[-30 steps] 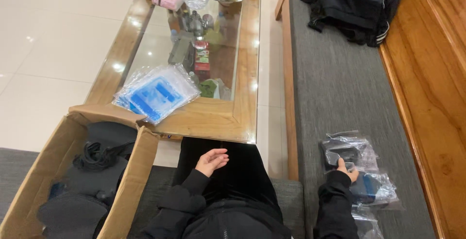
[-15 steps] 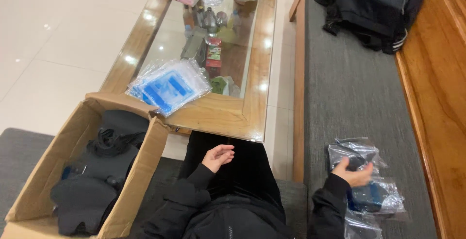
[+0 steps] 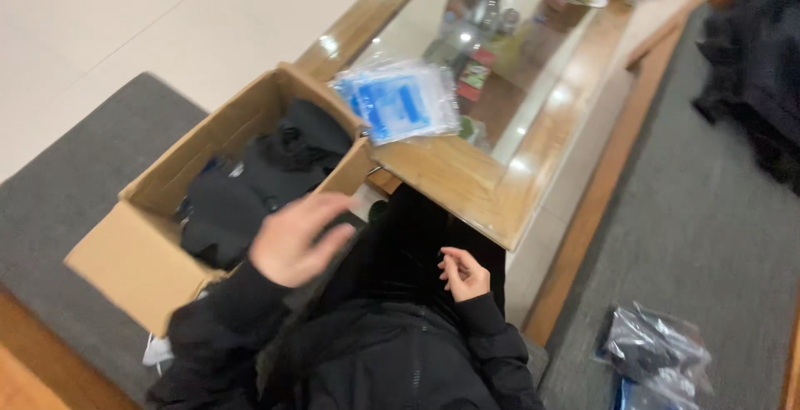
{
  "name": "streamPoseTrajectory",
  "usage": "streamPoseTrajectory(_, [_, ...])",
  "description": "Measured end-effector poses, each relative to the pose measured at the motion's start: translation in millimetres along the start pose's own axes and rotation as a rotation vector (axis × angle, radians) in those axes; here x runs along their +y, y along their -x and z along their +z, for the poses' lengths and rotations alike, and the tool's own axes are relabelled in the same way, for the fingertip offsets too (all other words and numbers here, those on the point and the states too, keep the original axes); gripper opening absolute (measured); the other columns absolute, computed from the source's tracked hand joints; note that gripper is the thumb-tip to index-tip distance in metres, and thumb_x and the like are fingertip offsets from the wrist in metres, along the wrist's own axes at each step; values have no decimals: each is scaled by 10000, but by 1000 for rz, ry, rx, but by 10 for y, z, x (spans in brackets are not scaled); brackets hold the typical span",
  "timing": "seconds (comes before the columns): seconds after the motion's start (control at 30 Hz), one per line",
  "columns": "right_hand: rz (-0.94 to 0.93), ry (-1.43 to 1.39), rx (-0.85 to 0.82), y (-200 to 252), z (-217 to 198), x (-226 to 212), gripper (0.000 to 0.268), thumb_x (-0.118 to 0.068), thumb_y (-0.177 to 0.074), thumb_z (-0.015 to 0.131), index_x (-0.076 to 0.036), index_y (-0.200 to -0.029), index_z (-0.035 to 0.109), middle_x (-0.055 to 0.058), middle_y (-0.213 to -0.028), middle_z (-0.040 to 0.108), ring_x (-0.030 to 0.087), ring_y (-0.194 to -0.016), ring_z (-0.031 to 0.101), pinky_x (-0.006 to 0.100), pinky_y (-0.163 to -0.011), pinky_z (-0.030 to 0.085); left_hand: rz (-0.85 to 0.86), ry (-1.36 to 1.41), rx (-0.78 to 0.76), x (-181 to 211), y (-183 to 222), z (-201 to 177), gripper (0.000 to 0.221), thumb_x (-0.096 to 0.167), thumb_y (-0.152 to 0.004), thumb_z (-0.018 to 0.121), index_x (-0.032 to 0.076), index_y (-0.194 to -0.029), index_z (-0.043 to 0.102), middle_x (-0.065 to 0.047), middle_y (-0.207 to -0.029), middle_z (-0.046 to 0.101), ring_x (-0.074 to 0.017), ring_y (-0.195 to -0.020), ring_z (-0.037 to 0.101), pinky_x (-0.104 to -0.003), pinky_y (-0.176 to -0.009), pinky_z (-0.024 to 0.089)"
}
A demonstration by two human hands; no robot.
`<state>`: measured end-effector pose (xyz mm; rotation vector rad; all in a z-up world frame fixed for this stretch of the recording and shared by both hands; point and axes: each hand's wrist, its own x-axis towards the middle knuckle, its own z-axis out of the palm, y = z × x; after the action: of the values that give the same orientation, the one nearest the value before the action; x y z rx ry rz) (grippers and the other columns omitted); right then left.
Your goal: Package black face masks into individual plastic zip-lock bags.
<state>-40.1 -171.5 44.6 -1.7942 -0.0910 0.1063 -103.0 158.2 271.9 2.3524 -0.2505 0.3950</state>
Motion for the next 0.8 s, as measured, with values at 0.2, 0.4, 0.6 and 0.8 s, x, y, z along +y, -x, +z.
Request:
streamPoseTrajectory(0.2, [144, -26, -65, -69, -138, -82, 182, -50, -961, 638, -34, -1101, 753, 196, -877, 756, 209, -635, 717, 271, -422, 623, -161, -534, 224, -635, 125, -1004, 375, 398, -1013, 689, 178, -1311, 748, -42, -1151, 761, -260, -1093, 721, -383, -891, 558])
streamPoseTrajectory(0.4, [163, -2, -79, -121, -92, 34, 194, -14, -953, 627, -15, -1100, 754, 220, -882, 748, 221, -636, 701, 279, -435, 619, -620, -562, -252, -1531, -611, -776, 685, 651, -971, 496, 202, -1483, 573, -87, -1158, 781, -347, -1170, 700, -475, -982, 504])
streamPoseTrajectory(0.6, [199, 0, -73, -89, -116, -91, 189, -29, -954, 632, -7, -1093, 758, 223, -898, 749, 231, -649, 720, 293, -429, 626, -784, -425, -377, -1437, -1140, -419, 873, 707, -1020, 375, 63, -1607, 327, -292, -1440, 573, -481, -1329, 549, -603, -1074, 436])
streamPoseTrajectory(0.8, [235, -31, -55, -118, -61, -2, 189, -21, -941, 639, -3, -1088, 756, 207, -872, 736, 216, -651, 704, 257, -439, 618, -856, -334, -388, -2650, -1336, 168, 908, 728, -943, 520, 98, -1584, 396, -270, -1473, 546, -494, -1314, 550, -607, -1044, 460])
